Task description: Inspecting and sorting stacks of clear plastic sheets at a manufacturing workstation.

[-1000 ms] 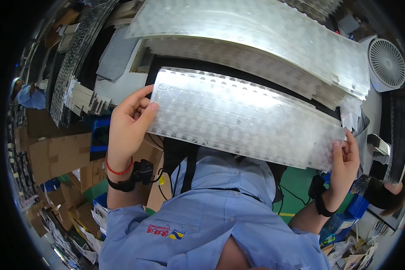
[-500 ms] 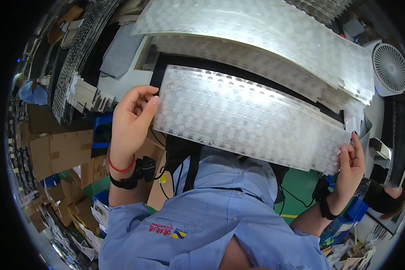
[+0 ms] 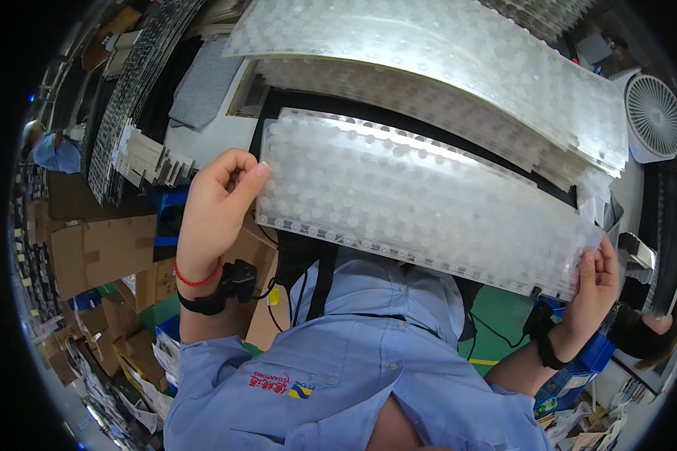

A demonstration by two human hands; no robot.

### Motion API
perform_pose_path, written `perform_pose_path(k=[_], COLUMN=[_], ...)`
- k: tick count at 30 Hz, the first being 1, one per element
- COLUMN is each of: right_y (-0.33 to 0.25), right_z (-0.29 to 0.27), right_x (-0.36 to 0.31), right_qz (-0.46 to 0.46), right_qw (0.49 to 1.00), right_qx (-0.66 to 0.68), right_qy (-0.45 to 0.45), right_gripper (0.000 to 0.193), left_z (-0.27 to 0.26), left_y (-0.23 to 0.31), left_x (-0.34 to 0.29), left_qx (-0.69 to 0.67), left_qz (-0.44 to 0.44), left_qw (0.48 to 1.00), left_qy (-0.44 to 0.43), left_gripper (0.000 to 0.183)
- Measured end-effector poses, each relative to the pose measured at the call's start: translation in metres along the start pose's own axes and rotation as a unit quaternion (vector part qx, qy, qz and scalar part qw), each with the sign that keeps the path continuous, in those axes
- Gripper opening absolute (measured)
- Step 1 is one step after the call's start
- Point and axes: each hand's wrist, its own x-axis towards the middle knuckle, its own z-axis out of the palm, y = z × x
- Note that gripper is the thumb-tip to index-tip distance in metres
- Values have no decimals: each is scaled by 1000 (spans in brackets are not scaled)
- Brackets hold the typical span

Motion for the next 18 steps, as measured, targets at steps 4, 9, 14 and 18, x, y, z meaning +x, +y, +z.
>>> perform_pose_path(k=[4,9,14,18], right_y=[-2,7,8,13], right_z=[-1,5,11,11], right_x=[5,13,10,10], right_qz=[-5,24,23,20], right_qw=[1000,998,996,997], right_qx=[17,-50,-84,-72], right_qy=[-7,-33,-30,-9], right_gripper=[38,40,41,42], left_z=[0,7,12,12], left_y=[3,5,9,6], left_x=[3,7,9,6], left_qx=[-41,31,102,118], left_qz=[-2,-14,-1,20], left_qw=[999,999,995,993], left_qy=[-13,-2,9,22], left_gripper=[18,17,15,17])
